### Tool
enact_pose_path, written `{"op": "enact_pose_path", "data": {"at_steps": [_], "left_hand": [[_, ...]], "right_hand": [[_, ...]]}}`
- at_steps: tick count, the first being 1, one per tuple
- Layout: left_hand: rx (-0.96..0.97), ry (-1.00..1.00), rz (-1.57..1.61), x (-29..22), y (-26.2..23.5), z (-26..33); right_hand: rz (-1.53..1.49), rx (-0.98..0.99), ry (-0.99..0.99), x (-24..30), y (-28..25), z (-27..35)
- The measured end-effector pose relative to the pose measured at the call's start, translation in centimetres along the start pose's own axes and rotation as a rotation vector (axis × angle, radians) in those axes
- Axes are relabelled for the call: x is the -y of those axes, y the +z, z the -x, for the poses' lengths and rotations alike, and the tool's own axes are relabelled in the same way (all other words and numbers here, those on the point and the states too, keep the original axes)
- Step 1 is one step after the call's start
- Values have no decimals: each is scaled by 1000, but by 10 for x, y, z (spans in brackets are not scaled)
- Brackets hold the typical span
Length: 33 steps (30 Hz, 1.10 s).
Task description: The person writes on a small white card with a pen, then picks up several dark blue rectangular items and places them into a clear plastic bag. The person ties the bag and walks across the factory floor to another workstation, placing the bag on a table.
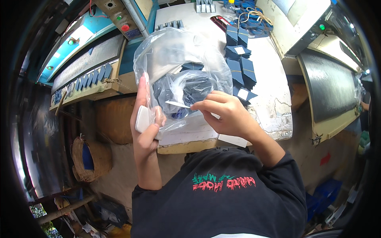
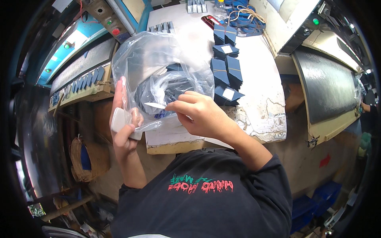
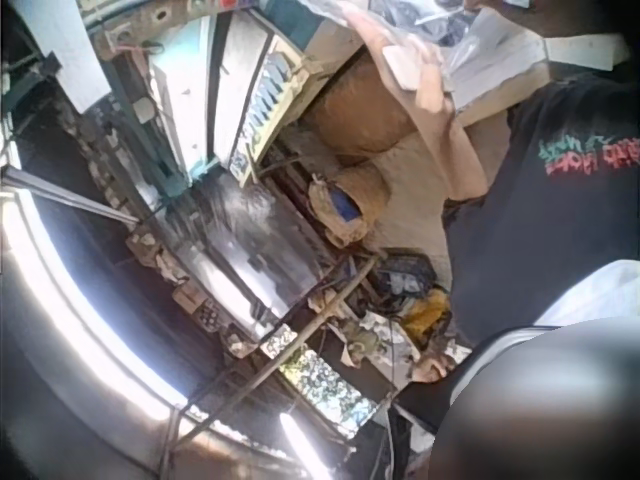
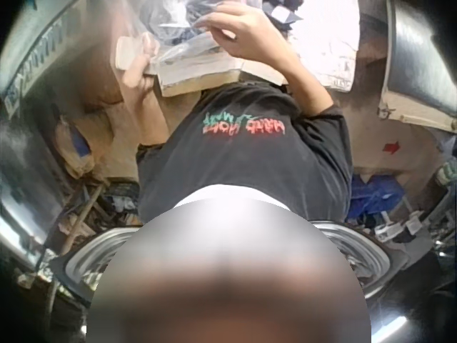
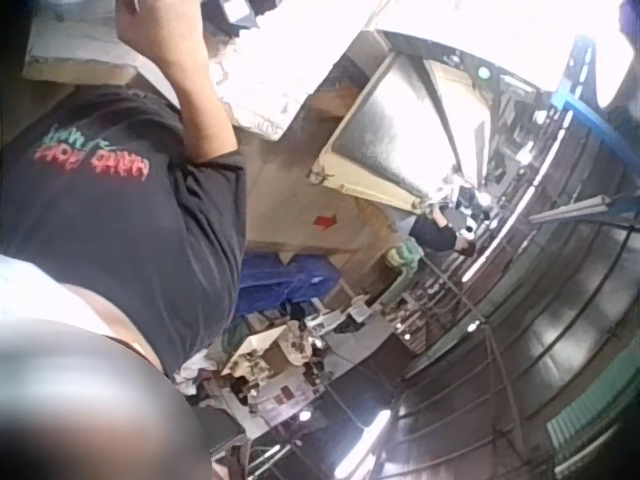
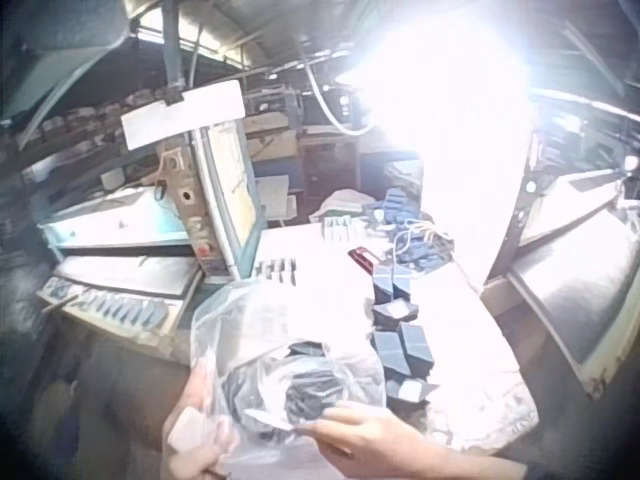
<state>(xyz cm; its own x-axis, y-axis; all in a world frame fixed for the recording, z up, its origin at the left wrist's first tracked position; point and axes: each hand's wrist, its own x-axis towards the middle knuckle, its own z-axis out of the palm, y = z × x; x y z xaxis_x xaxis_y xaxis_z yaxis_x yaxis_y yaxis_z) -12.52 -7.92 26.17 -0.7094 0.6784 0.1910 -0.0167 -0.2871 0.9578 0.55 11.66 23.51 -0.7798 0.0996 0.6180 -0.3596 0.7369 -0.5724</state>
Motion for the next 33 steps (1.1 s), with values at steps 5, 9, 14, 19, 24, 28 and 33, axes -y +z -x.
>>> {"op": "enact_pose_path", "data": {"at_steps": [5,9,14,19,24,28,33], "left_hand": [[-29,6,40,4,2,-15],[-53,-5,45,7,6,-29],[-70,-38,206,15,7,-52],[-122,-35,231,24,-8,-74],[-207,-89,239,32,-20,-79],[-245,-110,276,42,-9,-69],[-136,-154,298,47,19,-46]], "right_hand": [[-74,40,28,2,-11,-5],[-74,274,75,-21,1,-13],[-69,564,268,-63,40,-29],[33,743,314,-73,40,-35],[100,724,381,-69,14,-43],[-124,85,104,-45,10,-33],[316,107,-49,-13,47,-15]]}}
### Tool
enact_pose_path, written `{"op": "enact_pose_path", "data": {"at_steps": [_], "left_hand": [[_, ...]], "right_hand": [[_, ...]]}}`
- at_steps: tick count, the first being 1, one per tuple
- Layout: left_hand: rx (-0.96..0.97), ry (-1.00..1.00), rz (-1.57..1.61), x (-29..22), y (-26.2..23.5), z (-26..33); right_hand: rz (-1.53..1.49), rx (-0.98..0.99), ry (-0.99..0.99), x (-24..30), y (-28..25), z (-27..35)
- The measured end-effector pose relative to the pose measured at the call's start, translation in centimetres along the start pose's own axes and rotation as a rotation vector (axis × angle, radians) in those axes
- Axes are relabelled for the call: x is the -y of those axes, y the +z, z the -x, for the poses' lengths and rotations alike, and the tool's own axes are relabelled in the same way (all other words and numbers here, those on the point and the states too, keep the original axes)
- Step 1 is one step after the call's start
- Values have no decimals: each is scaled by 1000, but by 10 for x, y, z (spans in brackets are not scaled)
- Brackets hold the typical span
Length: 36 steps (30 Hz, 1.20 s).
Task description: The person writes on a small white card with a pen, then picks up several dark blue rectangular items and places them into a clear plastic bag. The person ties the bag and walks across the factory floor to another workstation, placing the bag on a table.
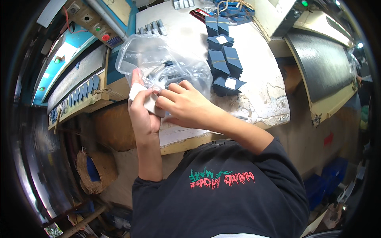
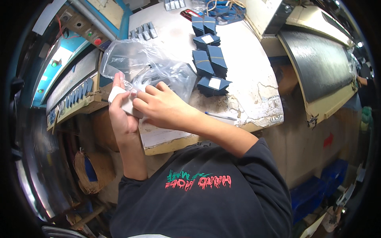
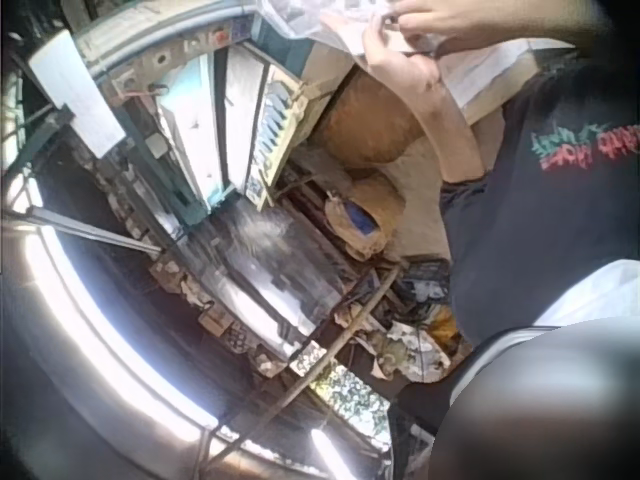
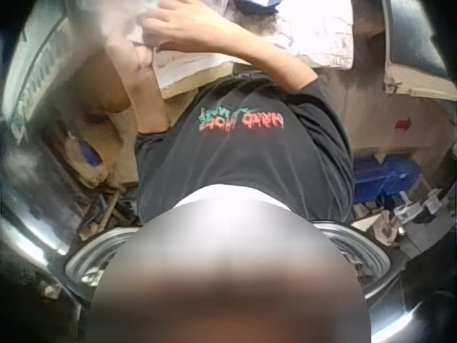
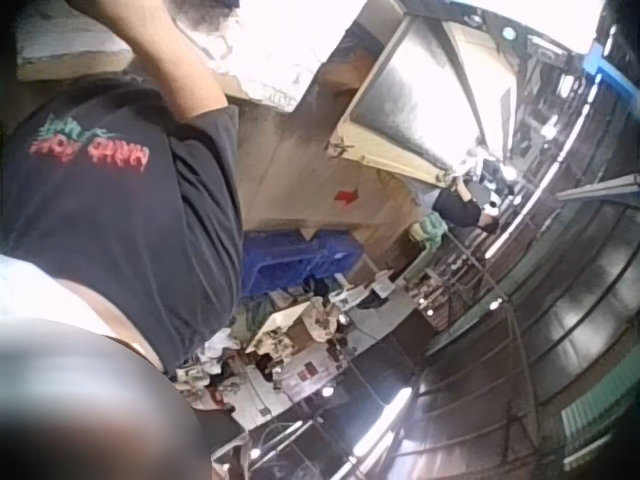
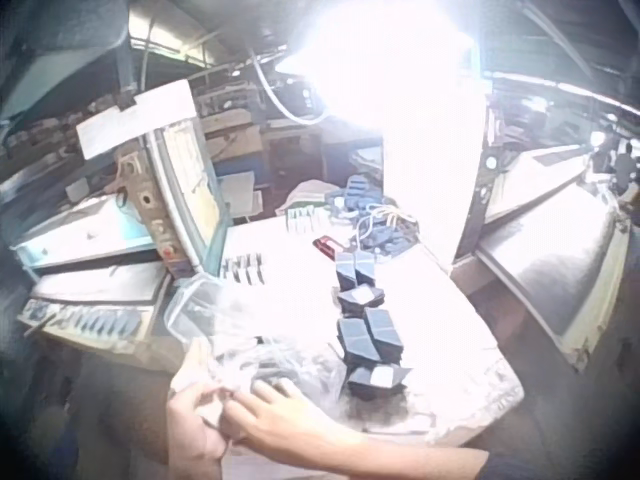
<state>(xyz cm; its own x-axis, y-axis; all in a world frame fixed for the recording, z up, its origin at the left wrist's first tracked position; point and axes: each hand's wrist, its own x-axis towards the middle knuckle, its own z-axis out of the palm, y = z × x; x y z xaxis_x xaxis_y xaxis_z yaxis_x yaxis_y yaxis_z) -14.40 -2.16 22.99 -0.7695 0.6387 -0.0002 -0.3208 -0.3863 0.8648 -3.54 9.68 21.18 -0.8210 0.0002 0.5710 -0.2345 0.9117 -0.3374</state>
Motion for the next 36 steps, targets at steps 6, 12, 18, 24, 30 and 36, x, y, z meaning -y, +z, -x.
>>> {"op": "enact_pose_path", "data": {"at_steps": [6,12,18,24,30,36], "left_hand": [[134,-58,52,1,-4,21],[93,-106,-80,-2,-23,20],[108,0,-246,-3,-35,14],[141,163,-816,-12,-59,5],[89,326,-855,-21,-103,-5],[47,316,-635,18,-146,-35]], "right_hand": [[-87,-163,66,-8,-15,39],[-1040,46,599,-27,-72,146],[-1277,327,1273,-33,-32,255],[-191,368,1192,-28,-24,245],[-318,-99,818,-22,-61,164],[331,-112,298,-49,-33,80]]}}
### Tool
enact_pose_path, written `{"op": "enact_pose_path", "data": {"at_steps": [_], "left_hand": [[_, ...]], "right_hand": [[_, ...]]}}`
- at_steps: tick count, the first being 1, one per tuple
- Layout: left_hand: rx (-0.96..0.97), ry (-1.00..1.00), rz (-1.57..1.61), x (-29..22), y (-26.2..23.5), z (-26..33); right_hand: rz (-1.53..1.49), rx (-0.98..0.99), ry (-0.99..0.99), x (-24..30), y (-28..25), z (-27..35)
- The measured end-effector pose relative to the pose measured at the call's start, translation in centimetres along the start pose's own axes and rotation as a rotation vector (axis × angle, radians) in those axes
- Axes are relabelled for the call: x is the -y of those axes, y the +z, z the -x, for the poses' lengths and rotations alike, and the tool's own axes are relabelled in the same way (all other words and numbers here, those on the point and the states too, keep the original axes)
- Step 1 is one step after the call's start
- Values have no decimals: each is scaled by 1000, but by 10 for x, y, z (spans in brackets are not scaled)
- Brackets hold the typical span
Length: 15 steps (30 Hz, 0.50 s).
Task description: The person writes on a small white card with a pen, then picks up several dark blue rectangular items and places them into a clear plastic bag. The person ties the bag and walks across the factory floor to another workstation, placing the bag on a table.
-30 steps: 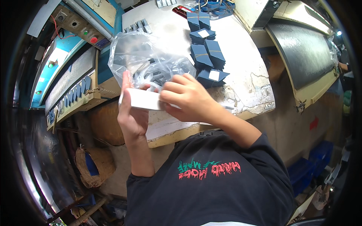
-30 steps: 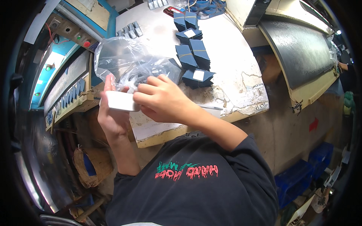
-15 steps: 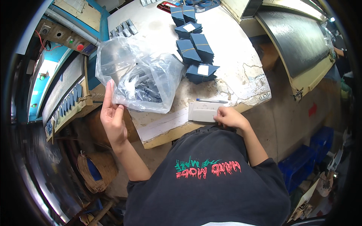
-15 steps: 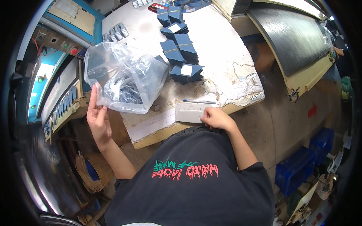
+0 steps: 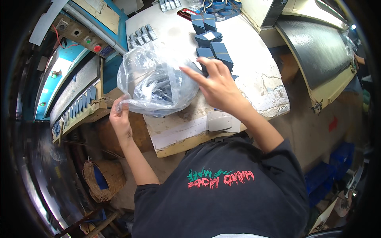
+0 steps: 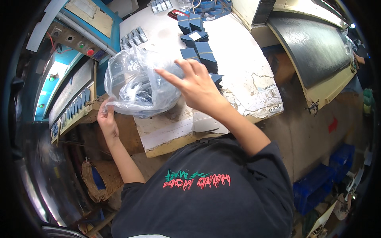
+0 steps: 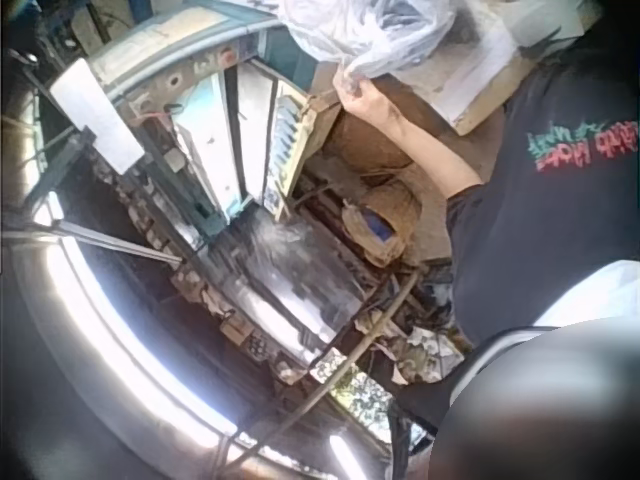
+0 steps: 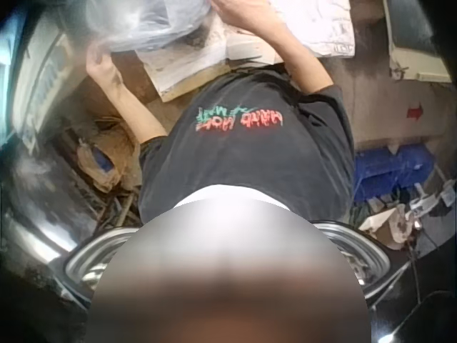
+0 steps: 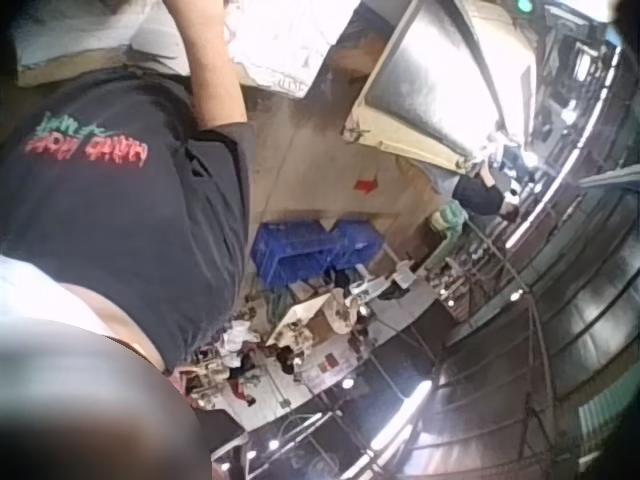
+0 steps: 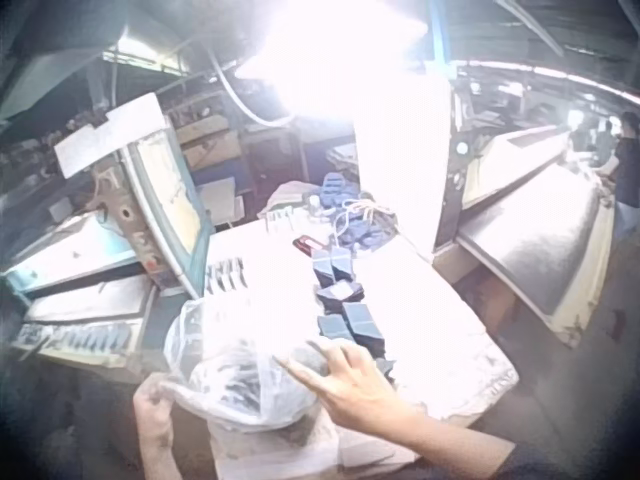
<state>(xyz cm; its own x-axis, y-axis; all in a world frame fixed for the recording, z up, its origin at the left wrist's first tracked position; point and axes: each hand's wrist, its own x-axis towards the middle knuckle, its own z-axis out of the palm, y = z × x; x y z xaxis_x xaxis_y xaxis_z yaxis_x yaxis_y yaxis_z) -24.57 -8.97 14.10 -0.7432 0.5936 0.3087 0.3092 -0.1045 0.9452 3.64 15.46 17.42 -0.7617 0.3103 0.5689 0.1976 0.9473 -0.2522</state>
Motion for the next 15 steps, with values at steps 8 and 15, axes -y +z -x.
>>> {"op": "enact_pose_path", "data": {"at_steps": [8,15], "left_hand": [[-191,63,368,-25,-8,4],[-238,219,451,-102,-22,6]], "right_hand": [[-262,305,-315,-11,17,-69],[-1073,102,2,18,-21,-65]]}}
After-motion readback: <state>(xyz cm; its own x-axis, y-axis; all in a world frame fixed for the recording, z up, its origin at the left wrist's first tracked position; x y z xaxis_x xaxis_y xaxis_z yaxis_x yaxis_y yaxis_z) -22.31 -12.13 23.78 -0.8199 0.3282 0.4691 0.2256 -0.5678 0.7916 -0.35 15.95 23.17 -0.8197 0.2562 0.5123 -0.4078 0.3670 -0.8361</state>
